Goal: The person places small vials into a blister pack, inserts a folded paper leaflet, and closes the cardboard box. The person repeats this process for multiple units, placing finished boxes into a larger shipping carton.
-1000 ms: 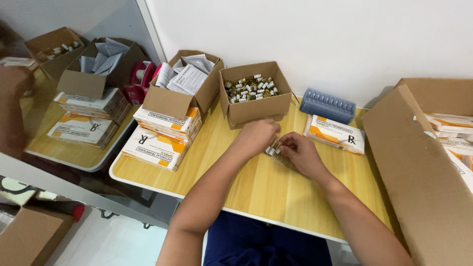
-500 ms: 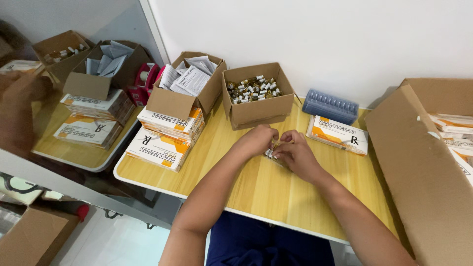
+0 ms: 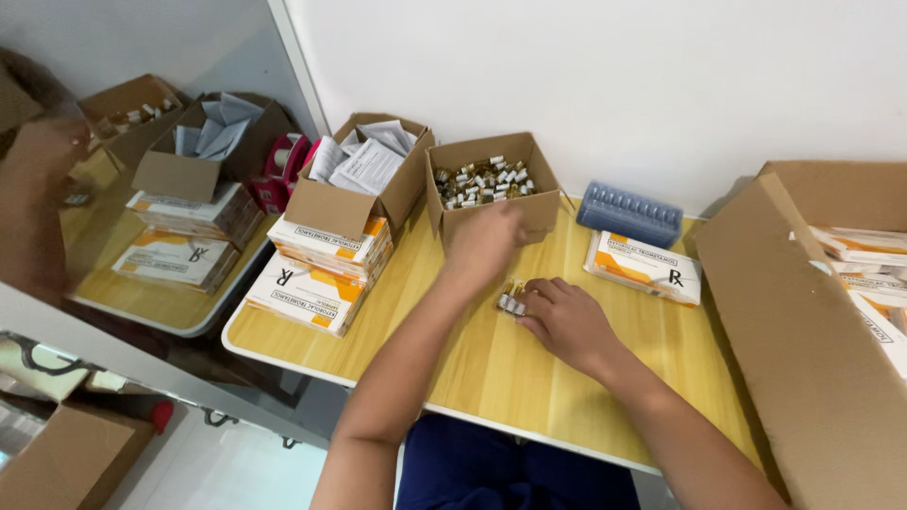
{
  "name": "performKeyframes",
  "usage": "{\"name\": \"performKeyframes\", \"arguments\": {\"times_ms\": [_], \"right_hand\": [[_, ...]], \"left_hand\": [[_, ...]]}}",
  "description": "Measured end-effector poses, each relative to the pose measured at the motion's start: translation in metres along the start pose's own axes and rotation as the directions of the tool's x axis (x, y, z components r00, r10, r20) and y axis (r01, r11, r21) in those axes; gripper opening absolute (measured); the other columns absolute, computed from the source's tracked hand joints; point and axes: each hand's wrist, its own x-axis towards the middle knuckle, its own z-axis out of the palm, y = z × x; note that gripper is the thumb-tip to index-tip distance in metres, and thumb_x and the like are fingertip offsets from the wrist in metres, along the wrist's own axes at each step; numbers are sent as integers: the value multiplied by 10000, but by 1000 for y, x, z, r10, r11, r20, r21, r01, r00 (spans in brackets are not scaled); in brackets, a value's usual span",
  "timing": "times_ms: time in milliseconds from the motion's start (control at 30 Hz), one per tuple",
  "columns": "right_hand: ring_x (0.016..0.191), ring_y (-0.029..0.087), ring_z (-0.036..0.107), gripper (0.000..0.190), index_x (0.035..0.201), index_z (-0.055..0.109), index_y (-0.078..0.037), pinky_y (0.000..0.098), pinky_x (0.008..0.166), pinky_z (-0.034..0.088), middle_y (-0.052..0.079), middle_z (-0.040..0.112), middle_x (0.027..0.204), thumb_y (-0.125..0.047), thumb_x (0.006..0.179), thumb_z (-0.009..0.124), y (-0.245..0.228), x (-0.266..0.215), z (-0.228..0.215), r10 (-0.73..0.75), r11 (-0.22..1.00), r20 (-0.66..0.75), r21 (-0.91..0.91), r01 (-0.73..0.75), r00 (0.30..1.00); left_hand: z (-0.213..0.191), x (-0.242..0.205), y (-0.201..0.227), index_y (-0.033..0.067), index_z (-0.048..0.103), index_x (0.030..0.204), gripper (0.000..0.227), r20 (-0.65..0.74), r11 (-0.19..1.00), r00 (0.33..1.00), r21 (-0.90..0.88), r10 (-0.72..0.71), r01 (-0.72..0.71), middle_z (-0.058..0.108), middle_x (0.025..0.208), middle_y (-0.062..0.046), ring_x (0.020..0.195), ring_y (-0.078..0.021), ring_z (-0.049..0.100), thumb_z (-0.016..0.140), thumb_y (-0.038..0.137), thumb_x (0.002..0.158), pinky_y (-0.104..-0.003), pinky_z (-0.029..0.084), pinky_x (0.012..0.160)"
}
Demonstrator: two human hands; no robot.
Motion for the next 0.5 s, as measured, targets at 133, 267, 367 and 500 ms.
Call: {"name": "performKeyframes", "arguments": {"times_ms": [133,267,367,500], "right_hand": [[1034,284,639,302,1114,685,-102,422,828,532,58,676,1168,-278,872,729,-3,-2,-4,36,999,-71,28,-34,997],[1007,289,641,344,1172,689,-103,428,807,524,75,662,1148,-262,870,732,-1,-3,-5,19,999,-32,27,-18,999],[998,282,645,320,1149,696,-112,425,815,523,64,664,1128,-266,871,736,0,-3,-2,36,999,-2,32,-36,999],[1002,287,643,294,1117,705,-115,427,829,521,62,666,1119,-252,860,738,1,-5,-3,39,998,-2,45,-39,999]], "left_hand": [[-27,49,-33,78,733,964,125,-138,959,989,269,-55,91,707,1052,-133,1044,-331,691,611,101,946,-498,566,842],[-25,92,-60,127,784,1039,223,314,940,906,277,-285,199,722,1148,-164,1083,-349,688,681,110,842,-486,565,894],[-9,107,-74,103,782,1073,247,411,922,854,343,-318,179,716,1173,-185,1088,-361,694,699,114,840,-487,570,893],[10,109,-86,26,775,1084,257,368,926,894,359,-257,119,719,1163,-239,1081,-385,700,667,91,860,-480,572,895]]}}
